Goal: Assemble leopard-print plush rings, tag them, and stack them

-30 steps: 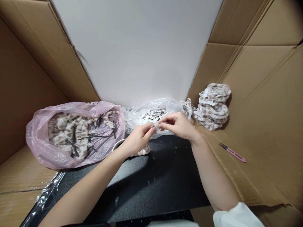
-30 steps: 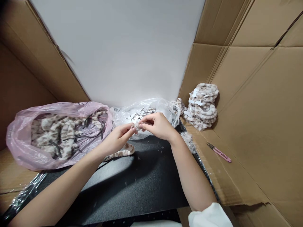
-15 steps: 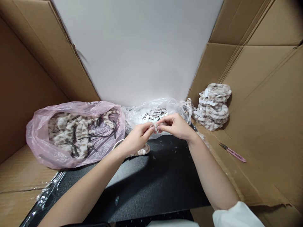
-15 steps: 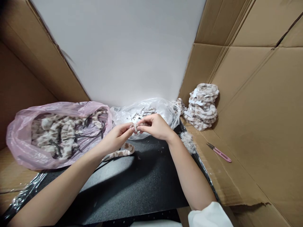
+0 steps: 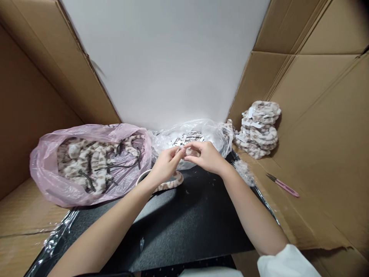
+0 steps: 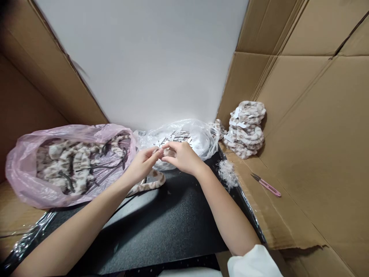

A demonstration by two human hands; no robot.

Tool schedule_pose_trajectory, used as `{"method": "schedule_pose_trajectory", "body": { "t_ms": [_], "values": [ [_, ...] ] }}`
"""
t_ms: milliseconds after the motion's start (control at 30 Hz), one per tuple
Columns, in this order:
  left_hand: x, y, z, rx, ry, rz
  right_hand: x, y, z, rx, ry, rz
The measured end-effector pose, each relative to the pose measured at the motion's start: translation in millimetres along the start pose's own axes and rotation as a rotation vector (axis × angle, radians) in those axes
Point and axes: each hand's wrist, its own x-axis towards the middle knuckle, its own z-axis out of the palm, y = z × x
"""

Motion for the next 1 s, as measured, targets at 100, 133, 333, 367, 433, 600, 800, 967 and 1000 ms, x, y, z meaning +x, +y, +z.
{"method": "schedule_pose_trajectory", "body": {
  "t_ms": [100, 133, 333, 367, 433, 600, 800, 967, 1000],
  "values": [
    [1.5, 0.4, -2.9, 0.074, 0.151, 0.068, -1.4, 1.9, -13.3, 0.049, 0.074, 0.045],
    [1.6, 0.5, -3.6, 0.109, 0.190, 0.086, -1.8, 2.8, -16.7, 0.073, 0.102, 0.058],
    [0.1, 1.2, -1.5, 0.213, 0.236, 0.108, 1.1, 3.7, -5.9, 0.182, 0.146, 0.051],
    [-0.1, 1.4, -0.9, 0.225, 0.224, 0.119, 2.2, 2.9, -2.0, 0.193, 0.154, 0.049],
    [-0.2, 1.4, -0.2, 0.252, 0.192, 0.148, 3.9, 1.3, 3.2, 0.205, 0.172, 0.054],
    [0.4, -0.3, 0.3, 0.232, 0.115, 0.171, 4.3, -1.4, 0.7, 0.167, 0.148, 0.051],
    [-0.1, -2.0, 1.0, 0.144, 0.086, 0.158, 3.8, -1.5, -0.1, 0.074, 0.161, 0.074],
    [-0.2, -2.2, 0.5, 0.117, 0.067, 0.163, 4.8, 2.9, 4.0, 0.267, 0.126, 0.092],
    [-0.3, -1.8, 0.3, 0.118, 0.065, 0.166, 5.2, 4.1, 4.7, 0.313, 0.119, 0.095]
  ]
}}
